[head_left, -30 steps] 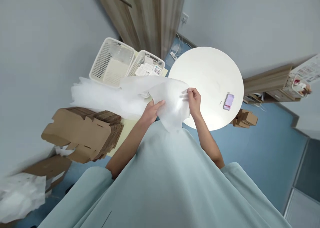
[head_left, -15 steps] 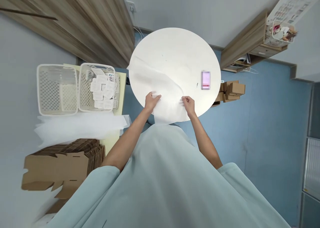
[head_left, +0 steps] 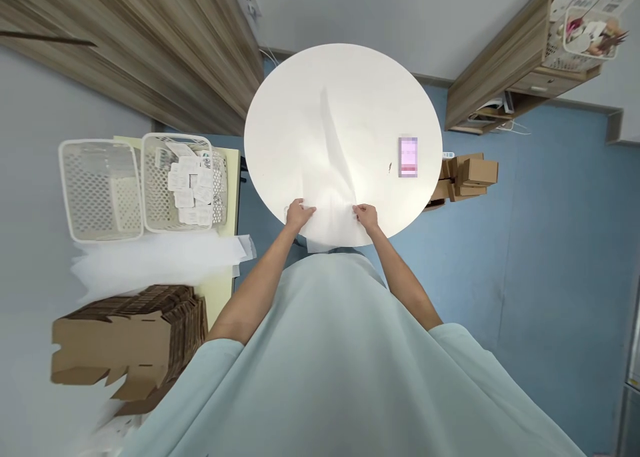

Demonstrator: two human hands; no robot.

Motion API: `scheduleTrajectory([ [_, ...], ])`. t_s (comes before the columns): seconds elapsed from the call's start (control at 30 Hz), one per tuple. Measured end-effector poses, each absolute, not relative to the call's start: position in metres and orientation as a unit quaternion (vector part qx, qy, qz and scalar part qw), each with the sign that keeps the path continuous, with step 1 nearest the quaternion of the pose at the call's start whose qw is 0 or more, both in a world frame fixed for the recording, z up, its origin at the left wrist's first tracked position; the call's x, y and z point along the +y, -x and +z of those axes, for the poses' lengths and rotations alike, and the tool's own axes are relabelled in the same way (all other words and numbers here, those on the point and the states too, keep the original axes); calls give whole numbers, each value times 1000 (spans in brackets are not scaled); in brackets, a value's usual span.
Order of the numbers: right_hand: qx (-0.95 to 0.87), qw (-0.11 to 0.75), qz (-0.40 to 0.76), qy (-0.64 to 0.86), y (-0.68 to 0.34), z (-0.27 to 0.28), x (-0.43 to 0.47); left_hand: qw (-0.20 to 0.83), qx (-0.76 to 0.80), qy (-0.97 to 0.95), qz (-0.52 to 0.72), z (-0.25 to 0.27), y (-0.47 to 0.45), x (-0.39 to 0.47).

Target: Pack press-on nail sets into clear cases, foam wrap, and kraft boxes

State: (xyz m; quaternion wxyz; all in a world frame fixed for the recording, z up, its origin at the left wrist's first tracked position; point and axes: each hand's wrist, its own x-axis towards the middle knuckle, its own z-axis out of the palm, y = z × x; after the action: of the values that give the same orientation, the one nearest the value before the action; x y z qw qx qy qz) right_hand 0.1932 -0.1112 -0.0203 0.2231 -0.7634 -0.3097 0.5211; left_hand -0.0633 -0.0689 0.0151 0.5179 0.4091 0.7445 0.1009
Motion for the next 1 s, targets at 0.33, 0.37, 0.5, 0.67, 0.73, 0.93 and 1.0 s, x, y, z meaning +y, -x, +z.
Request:
scheduleTrajectory([
  [0.33,-361,195,492,768,-202,-32,-84,412,738,-530,60,1,95,-81],
  [0.37,-363,197,491,767,-205,-33,-81,398,720,-566,59,0,102,-82],
  [0.5,-363,197,480,774,-214,-35,-71,383,644,-662,16,-4,131,-89],
  [0.67,-360,191,464,787,-225,-35,-64,367,604,-707,-37,-6,145,-96],
  [0.73,-369,181,454,790,-230,-34,-66,356,603,-712,-53,-5,145,-98],
  [0.93,-413,141,429,791,-238,-28,-90,337,613,-711,-74,-2,139,-102],
  [1.0,-413,145,432,789,-239,-27,-97,345,618,-704,-63,-2,138,-102],
])
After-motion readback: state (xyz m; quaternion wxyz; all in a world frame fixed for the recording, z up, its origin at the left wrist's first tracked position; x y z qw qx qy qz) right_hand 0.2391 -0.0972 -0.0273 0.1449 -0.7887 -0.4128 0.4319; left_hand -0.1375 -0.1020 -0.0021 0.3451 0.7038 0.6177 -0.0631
